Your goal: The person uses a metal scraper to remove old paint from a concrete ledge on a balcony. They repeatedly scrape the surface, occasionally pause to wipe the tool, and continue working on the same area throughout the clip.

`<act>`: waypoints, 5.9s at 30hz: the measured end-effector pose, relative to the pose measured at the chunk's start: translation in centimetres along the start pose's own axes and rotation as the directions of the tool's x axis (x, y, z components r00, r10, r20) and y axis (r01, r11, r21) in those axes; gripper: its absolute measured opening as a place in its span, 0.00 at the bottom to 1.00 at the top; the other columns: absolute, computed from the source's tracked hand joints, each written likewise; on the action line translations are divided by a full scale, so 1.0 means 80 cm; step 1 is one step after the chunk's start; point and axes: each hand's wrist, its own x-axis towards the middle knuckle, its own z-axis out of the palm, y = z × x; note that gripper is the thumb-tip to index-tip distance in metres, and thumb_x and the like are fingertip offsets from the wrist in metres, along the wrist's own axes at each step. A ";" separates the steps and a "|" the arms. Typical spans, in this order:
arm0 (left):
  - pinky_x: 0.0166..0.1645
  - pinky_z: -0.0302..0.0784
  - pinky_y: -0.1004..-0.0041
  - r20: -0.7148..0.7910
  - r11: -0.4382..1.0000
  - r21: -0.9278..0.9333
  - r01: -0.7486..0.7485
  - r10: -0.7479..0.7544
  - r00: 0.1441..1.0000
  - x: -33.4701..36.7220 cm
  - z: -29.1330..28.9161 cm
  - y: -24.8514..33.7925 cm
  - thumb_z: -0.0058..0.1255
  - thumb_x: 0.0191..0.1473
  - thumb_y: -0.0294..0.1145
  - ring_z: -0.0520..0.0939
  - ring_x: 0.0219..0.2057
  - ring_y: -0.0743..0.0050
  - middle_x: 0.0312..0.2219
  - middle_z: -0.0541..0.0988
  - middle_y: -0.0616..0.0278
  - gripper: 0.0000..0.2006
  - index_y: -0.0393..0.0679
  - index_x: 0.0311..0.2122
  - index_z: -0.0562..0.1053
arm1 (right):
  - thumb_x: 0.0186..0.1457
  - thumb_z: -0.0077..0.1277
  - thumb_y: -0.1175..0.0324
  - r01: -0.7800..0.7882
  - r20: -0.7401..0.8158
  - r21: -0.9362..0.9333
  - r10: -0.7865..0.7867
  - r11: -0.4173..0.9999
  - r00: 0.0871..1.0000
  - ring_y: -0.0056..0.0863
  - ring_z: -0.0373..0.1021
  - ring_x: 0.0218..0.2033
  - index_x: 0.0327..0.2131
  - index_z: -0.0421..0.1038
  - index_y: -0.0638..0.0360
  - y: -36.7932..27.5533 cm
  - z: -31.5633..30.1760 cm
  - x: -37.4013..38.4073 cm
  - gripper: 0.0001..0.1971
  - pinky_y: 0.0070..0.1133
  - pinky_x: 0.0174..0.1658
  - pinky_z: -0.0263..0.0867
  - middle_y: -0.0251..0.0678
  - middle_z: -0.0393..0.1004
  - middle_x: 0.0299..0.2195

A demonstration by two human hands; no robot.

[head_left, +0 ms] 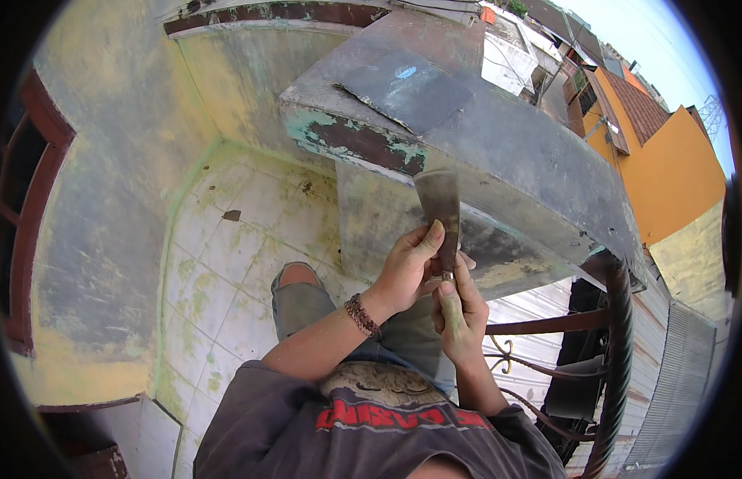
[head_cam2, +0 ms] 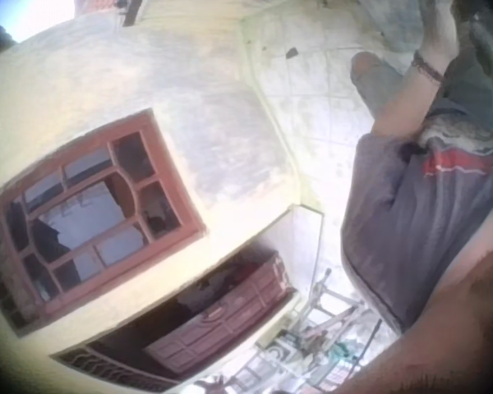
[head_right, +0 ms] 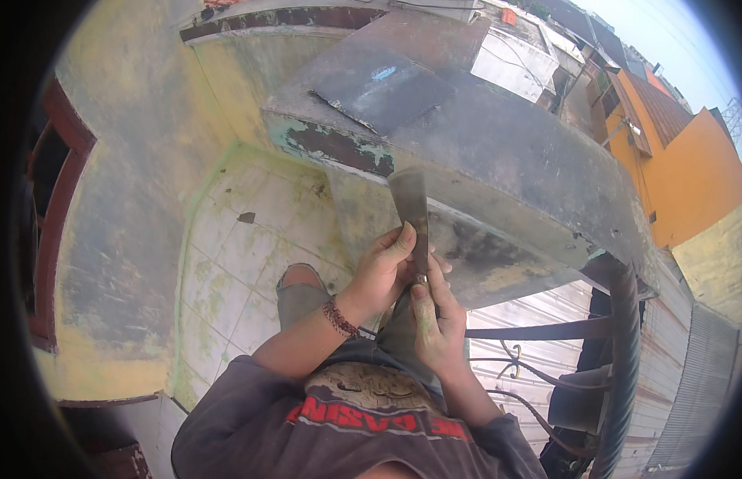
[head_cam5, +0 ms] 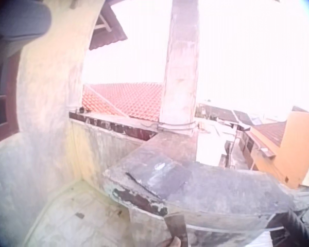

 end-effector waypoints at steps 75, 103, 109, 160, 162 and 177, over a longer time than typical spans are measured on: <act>0.36 0.73 0.77 -0.111 0.979 0.136 -0.154 0.170 0.979 0.005 0.020 -0.022 0.37 0.63 0.49 0.79 0.29 0.76 0.27 0.78 0.59 0.19 0.41 0.38 0.68 | 0.63 0.42 0.70 -0.119 -0.048 0.011 0.119 0.993 0.992 0.07 0.58 0.19 0.61 0.56 0.60 -0.020 -0.004 0.003 0.23 0.10 0.20 0.54 0.25 0.69 0.27; 0.28 0.71 0.80 -0.066 0.898 0.315 -0.307 0.343 0.937 0.012 0.022 -0.007 0.35 0.65 0.45 0.75 0.22 0.80 0.21 0.75 0.63 0.16 0.42 0.33 0.67 | 0.65 0.36 0.66 -0.020 -0.088 0.093 0.028 0.995 0.996 0.06 0.48 0.11 0.63 0.49 0.59 -0.012 0.028 0.010 0.25 0.10 0.13 0.42 0.19 0.58 0.15; 0.32 0.64 0.84 -0.105 0.884 0.355 -0.305 0.362 0.926 0.004 0.018 -0.017 0.38 0.65 0.42 0.67 0.28 0.90 0.25 0.71 0.74 0.16 0.41 0.33 0.69 | 0.65 0.35 0.69 -0.030 -0.071 0.145 0.041 0.989 0.997 0.07 0.56 0.21 0.62 0.50 0.64 0.007 0.025 0.002 0.24 0.09 0.22 0.51 0.26 0.64 0.31; 0.33 0.66 0.81 0.018 0.875 0.376 -0.306 0.323 0.946 0.020 0.029 0.046 0.40 0.64 0.41 0.69 0.28 0.87 0.25 0.73 0.71 0.15 0.38 0.37 0.71 | 0.65 0.32 0.69 0.076 -0.107 0.146 -0.061 0.986 0.992 0.17 0.59 0.37 0.62 0.46 0.72 -0.011 0.051 0.030 0.25 0.13 0.32 0.57 0.36 0.63 0.46; 0.33 0.66 0.81 -0.003 0.805 0.469 -0.364 0.413 0.911 0.007 0.024 0.018 0.40 0.65 0.41 0.69 0.28 0.87 0.26 0.73 0.71 0.16 0.38 0.39 0.71 | 0.65 0.32 0.66 0.153 -0.109 0.009 -0.151 0.988 0.983 0.10 0.55 0.22 0.63 0.43 0.66 0.027 0.045 0.016 0.26 0.11 0.22 0.51 0.29 0.67 0.33; 0.31 0.70 0.82 -0.027 0.855 0.438 -0.279 0.323 0.946 0.004 -0.007 0.005 0.37 0.65 0.41 0.74 0.24 0.85 0.24 0.75 0.68 0.15 0.40 0.37 0.69 | 0.66 0.32 0.66 -0.067 -0.082 0.177 0.082 0.982 0.993 0.14 0.55 0.29 0.63 0.44 0.66 0.017 0.053 0.002 0.25 0.13 0.30 0.50 0.31 0.62 0.35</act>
